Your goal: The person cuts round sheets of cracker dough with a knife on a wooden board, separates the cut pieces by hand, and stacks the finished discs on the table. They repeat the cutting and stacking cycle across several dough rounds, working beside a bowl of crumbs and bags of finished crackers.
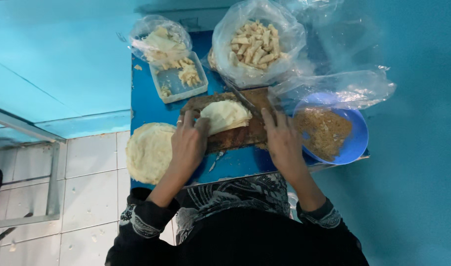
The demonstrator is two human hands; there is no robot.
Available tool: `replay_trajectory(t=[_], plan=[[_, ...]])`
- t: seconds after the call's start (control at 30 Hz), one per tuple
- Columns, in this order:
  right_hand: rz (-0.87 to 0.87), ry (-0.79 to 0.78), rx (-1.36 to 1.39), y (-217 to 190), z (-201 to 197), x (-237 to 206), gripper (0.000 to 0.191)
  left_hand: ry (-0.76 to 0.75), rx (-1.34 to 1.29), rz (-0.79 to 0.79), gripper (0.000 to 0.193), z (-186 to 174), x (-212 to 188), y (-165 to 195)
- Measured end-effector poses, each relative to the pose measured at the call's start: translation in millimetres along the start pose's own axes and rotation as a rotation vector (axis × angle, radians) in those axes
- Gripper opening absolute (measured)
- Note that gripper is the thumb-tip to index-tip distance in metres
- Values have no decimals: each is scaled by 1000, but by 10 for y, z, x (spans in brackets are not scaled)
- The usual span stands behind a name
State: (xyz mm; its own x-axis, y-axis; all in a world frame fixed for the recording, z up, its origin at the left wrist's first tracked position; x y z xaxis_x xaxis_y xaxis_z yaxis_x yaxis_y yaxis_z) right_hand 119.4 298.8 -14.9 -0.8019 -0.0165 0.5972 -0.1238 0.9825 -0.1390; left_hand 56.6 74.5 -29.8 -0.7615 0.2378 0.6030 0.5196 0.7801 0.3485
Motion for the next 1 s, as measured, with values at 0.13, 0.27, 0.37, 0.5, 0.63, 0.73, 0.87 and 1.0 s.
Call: replay_trajectory(t=[0.13, 0.27, 0.37, 0.5, 0.63, 0.73, 0.87, 1.0], plan=[[16, -81, 33, 4, 109, -13, 53, 126, -124, -8, 29, -84, -3, -4], [-24, -42, 8, -63, 26, -19, 50, 68, -235, -90, 28, -62, -18, -49], [-16, 67, 113, -135, -189, -112, 47, 92, -312, -71, 16, -54, -45, -89], [149, -26, 259, -270, -238, -347, 51, 111, -363, -87, 10, -9, -79, -197], [95, -85, 284, -499, -102, -437, 53, 121, -383, -108, 11, 14, -76, -257], [66, -85, 272, -534, -81, -440, 52, 102, -361, -126, 12, 12, -52, -251], [128, -209, 271, -452, -90, -446, 50, 60, -146, -82, 29, -68, -41, -150], [172, -170, 325, -394, -189, -428, 50, 49, -30, 111, 40, -270, 45, -8]])
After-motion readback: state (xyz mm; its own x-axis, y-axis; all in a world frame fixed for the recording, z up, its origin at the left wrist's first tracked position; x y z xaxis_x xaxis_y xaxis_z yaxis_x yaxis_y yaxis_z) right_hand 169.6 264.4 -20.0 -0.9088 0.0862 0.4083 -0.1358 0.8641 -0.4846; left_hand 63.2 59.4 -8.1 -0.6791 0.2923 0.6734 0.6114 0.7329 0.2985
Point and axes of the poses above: each hand's wrist, its own x-axis towards the middle knuckle, its own z-axis out of the palm, y = z × x, the point moved 5 cm from there along x, towards the middle knuckle, and after that the axes turned 10 degrees about y, right-handed, at the moved point
